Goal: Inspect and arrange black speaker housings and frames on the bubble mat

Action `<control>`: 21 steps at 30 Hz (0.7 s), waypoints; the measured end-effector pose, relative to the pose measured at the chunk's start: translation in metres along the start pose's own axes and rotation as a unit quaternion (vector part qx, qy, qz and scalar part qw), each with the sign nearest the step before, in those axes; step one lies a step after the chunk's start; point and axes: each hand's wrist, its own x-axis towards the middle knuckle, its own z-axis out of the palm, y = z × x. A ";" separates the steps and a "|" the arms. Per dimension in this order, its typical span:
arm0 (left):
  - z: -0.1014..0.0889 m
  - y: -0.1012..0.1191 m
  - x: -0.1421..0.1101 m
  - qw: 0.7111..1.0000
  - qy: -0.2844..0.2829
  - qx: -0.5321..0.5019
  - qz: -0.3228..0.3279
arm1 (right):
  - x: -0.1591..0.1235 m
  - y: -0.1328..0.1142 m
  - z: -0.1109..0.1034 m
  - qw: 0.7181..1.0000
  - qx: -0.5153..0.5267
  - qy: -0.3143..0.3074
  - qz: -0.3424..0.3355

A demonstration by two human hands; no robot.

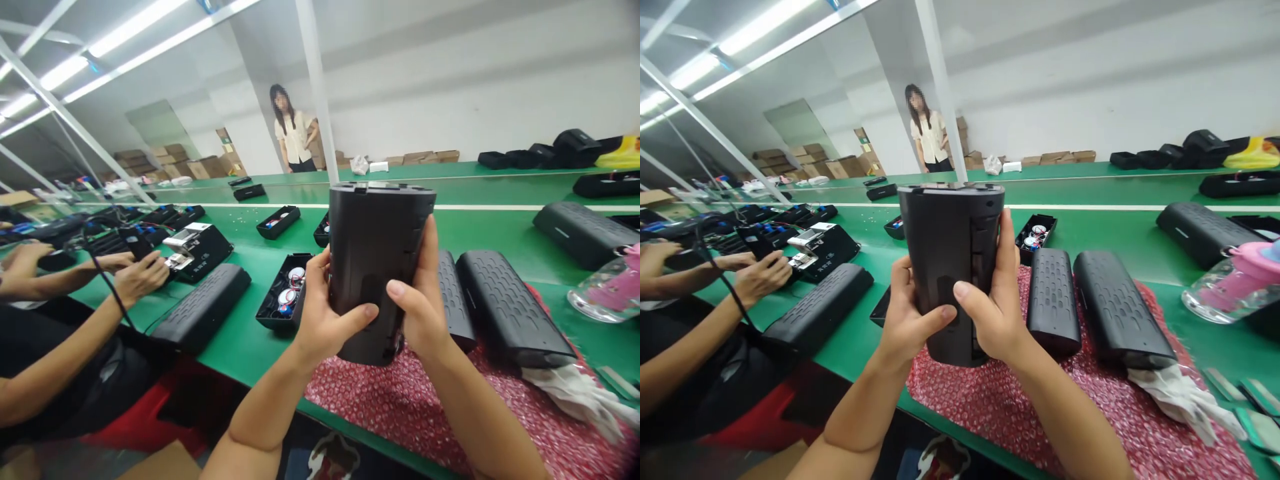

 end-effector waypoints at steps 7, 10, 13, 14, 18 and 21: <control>0.013 0.005 0.014 0.988 -0.145 -0.055 -0.010 | 0.003 -0.013 -0.015 0.996 -0.001 0.083 -0.025; 0.017 0.003 0.017 0.987 -0.147 -0.067 -0.021 | 0.004 -0.016 -0.018 0.996 0.011 0.087 -0.016; 0.020 0.002 0.018 0.986 -0.146 -0.073 -0.015 | 0.003 -0.019 -0.018 0.994 0.027 0.102 -0.019; 0.021 0.002 0.018 0.987 -0.146 -0.073 -0.010 | 0.002 -0.020 -0.019 0.993 0.034 0.109 -0.025; 0.027 0.006 0.019 0.984 -0.158 -0.087 0.005 | -0.004 -0.026 -0.024 0.986 0.069 0.148 -0.045; 0.033 0.005 0.021 0.978 -0.171 -0.117 0.004 | -0.005 -0.028 -0.030 0.975 0.101 0.195 -0.019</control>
